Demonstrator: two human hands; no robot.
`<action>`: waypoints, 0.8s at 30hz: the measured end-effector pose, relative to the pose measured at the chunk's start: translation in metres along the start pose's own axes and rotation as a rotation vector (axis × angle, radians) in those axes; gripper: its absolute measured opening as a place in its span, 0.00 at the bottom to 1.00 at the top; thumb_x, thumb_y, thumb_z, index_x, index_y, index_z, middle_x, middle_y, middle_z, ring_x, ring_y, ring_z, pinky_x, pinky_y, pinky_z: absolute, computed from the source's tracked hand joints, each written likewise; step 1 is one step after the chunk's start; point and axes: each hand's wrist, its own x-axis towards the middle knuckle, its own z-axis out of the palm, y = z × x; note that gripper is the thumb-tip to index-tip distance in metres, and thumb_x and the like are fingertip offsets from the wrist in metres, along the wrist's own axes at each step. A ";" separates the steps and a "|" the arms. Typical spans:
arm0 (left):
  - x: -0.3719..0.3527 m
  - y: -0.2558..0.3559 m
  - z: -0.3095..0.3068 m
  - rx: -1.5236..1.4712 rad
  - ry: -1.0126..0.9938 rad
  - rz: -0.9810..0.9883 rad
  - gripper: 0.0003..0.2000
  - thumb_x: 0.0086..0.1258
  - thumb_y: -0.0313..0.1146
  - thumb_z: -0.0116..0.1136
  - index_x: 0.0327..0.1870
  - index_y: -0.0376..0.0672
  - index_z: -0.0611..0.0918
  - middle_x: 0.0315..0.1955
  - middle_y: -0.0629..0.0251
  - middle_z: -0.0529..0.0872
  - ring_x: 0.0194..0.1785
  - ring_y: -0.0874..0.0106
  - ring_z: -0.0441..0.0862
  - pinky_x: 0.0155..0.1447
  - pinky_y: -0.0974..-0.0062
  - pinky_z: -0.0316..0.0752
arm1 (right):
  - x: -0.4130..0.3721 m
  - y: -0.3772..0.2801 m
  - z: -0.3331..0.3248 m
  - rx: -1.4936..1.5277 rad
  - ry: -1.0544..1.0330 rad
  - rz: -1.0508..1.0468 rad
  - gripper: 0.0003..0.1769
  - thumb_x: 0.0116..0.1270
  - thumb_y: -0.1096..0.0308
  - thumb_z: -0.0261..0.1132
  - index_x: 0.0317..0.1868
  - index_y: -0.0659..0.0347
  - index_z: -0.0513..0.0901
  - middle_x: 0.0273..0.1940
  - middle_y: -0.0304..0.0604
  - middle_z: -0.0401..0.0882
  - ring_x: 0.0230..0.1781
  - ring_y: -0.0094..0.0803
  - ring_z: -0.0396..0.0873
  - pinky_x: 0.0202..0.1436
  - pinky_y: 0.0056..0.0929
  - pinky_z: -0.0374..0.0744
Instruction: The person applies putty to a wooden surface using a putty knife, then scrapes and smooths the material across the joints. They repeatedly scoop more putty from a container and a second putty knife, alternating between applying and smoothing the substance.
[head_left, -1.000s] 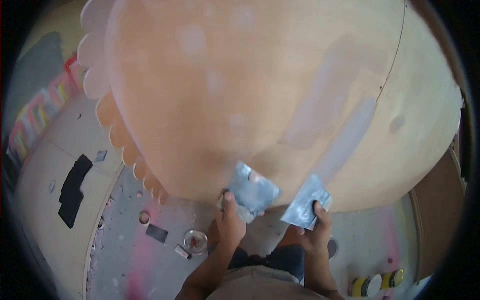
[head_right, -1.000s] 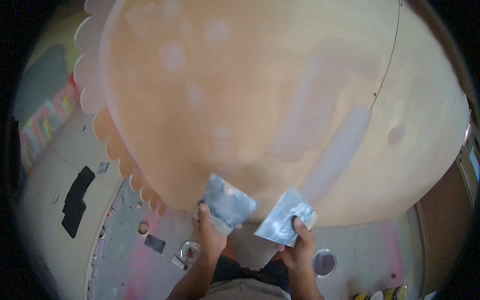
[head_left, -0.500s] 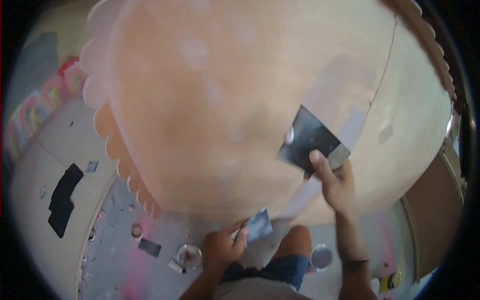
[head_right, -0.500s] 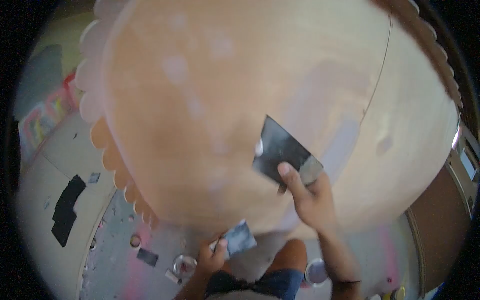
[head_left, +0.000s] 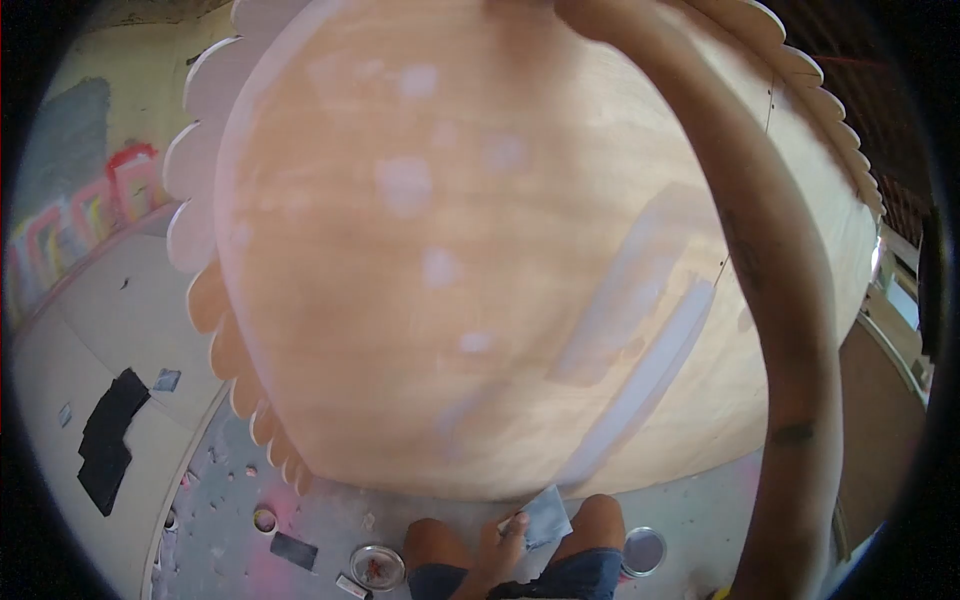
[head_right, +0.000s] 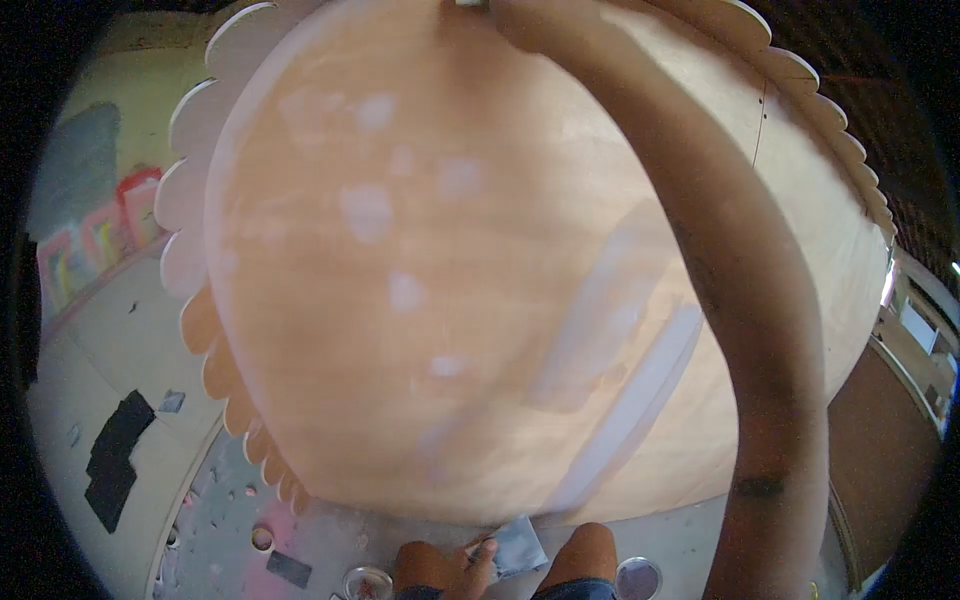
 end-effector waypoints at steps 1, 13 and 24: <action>0.003 -0.001 -0.003 0.000 -0.005 0.004 0.20 0.76 0.48 0.53 0.51 0.38 0.84 0.24 0.74 0.78 0.30 0.82 0.71 0.34 0.77 0.68 | -0.010 -0.002 0.013 -0.075 0.052 -0.123 0.18 0.63 0.75 0.55 0.54 0.69 0.77 0.53 0.62 0.74 0.54 0.56 0.71 0.59 0.51 0.72; 0.010 0.023 -0.031 0.229 0.061 0.007 0.21 0.74 0.48 0.54 0.51 0.36 0.84 0.25 0.66 0.83 0.33 0.75 0.78 0.39 0.69 0.73 | 0.013 0.011 -0.011 0.082 0.002 -0.070 0.15 0.59 0.77 0.53 0.44 0.69 0.83 0.41 0.59 0.81 0.48 0.52 0.76 0.54 0.49 0.72; 0.014 0.026 -0.042 0.211 0.127 -0.035 0.21 0.75 0.47 0.53 0.52 0.36 0.83 0.26 0.66 0.83 0.31 0.77 0.78 0.37 0.73 0.73 | -0.004 0.002 -0.059 0.252 -0.167 -0.016 0.15 0.56 0.79 0.54 0.42 0.69 0.83 0.38 0.63 0.83 0.43 0.56 0.81 0.51 0.48 0.79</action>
